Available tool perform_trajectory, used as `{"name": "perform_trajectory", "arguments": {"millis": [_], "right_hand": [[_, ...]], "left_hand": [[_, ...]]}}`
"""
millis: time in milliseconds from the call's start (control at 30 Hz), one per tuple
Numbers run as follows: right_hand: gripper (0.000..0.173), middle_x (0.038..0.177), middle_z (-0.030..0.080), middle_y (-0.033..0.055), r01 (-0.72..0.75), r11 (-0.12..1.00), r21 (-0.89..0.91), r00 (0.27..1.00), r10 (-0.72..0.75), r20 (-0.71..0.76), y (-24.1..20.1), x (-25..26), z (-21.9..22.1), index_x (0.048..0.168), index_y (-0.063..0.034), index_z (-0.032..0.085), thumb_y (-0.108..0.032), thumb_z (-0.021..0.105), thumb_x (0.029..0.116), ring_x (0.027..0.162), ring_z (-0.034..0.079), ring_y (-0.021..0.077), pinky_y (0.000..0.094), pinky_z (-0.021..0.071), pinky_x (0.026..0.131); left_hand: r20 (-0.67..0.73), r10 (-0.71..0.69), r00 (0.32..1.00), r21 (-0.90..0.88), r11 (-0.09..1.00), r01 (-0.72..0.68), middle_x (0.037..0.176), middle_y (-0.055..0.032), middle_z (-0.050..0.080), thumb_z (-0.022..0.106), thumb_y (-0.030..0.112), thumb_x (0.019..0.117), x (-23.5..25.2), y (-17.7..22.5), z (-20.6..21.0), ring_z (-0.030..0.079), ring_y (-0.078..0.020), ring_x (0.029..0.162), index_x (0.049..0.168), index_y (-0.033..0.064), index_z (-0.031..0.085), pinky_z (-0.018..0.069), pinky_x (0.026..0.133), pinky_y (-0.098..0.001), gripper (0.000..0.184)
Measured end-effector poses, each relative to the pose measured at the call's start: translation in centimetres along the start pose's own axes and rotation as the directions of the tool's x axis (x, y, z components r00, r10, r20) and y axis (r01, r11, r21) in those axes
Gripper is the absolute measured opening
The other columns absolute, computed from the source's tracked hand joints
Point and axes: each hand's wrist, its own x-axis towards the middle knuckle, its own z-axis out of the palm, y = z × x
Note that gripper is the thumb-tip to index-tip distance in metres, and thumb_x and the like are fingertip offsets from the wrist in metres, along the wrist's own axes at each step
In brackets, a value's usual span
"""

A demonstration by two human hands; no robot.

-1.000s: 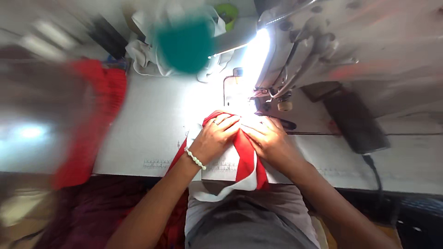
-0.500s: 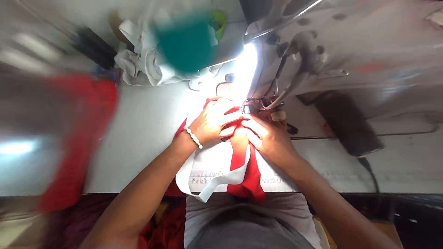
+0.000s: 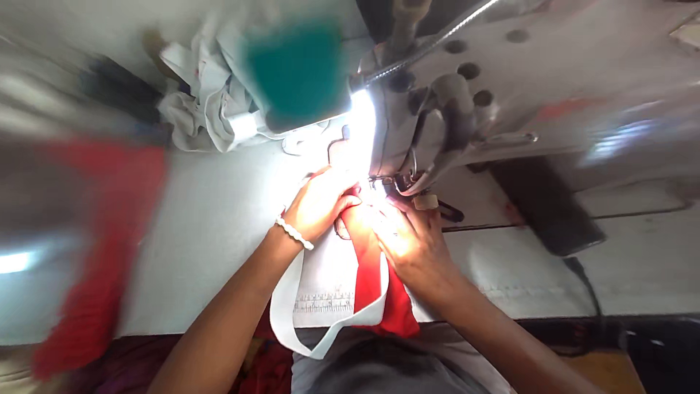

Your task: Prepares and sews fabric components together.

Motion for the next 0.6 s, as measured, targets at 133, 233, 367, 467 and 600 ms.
{"name": "perform_trajectory", "arguments": {"millis": [133, 233, 367, 467, 600], "right_hand": [[0.025, 0.113, 0.075, 0.0135, 0.0, 1.0, -0.012, 1.0, 0.0, -0.003, -0.1, 0.1, 0.0, 0.107, -0.0099, 0.079, -0.008, 0.058, 0.094, 0.108, 0.07, 0.0353, 0.0515, 0.0526, 0.09], [0.025, 0.109, 0.075, 0.0154, -0.014, 1.0, 0.003, 1.0, 0.014, -0.001, -0.1, 0.1, 0.0, 0.107, -0.0096, 0.079, -0.007, 0.058, 0.094, 0.103, 0.07, 0.0365, 0.0508, 0.054, 0.085], [0.025, 0.104, 0.075, 0.0159, -0.006, 1.0, 0.007, 1.0, 0.006, -0.005, -0.2, 0.2, 0.1, 0.106, -0.0089, 0.08, -0.008, 0.058, 0.0935, 0.1, 0.071, 0.0373, 0.0502, 0.055, 0.083], [0.025, 0.109, 0.074, 0.0167, -0.042, 0.994, 0.097, 0.999, 0.041, 0.014, 0.1, 0.1, 0.1, 0.108, -0.009, 0.079, -0.01, 0.058, 0.0949, 0.104, 0.07, 0.0377, 0.0528, 0.0547, 0.088], [0.026, 0.11, 0.075, 0.0118, -0.153, 0.96, 0.234, 0.988, 0.141, 0.067, 0.5, 0.3, 0.2, 0.108, -0.013, 0.081, -0.023, 0.058, 0.0991, 0.104, 0.069, 0.0335, 0.0535, 0.0513, 0.092]], "left_hand": [[-0.009, -0.06, 0.998, -0.067, 0.996, 0.06, 0.087, -0.0086, 0.069, 0.069, 0.009, 0.0915, -0.1, 0.3, -0.5, 0.067, -0.0194, 0.09, 0.088, 0.0044, 0.074, 0.0523, 0.083, -0.0332, 0.007], [0.003, -0.052, 0.999, 0.033, 0.998, 0.052, 0.086, -0.0083, 0.068, 0.067, 0.013, 0.0932, -0.1, 0.2, -0.7, 0.069, -0.0219, 0.087, 0.088, 0.0071, 0.075, 0.0555, 0.076, -0.0379, 0.011], [0.1, -0.132, 0.986, 0.199, 0.974, 0.111, 0.089, -0.0114, 0.069, 0.07, 0.023, 0.0911, 0.7, 1.7, -1.2, 0.07, -0.0289, 0.088, 0.09, 0.0073, 0.074, 0.0553, 0.071, -0.0469, 0.016], [0.118, -0.124, 0.985, 0.2, 0.975, 0.099, 0.099, -0.0129, 0.07, 0.074, 0.022, 0.0906, 1.0, 1.9, -1.1, 0.069, -0.0301, 0.093, 0.098, 0.0059, 0.076, 0.0562, 0.076, -0.0465, 0.018], [0.099, -0.103, 0.99, 0.257, 0.964, 0.074, 0.103, -0.0162, 0.071, 0.071, 0.011, 0.0929, 0.6, 2.7, -1.3, 0.07, -0.0328, 0.098, 0.109, 0.005, 0.075, 0.0556, 0.084, -0.0474, 0.018]]}}
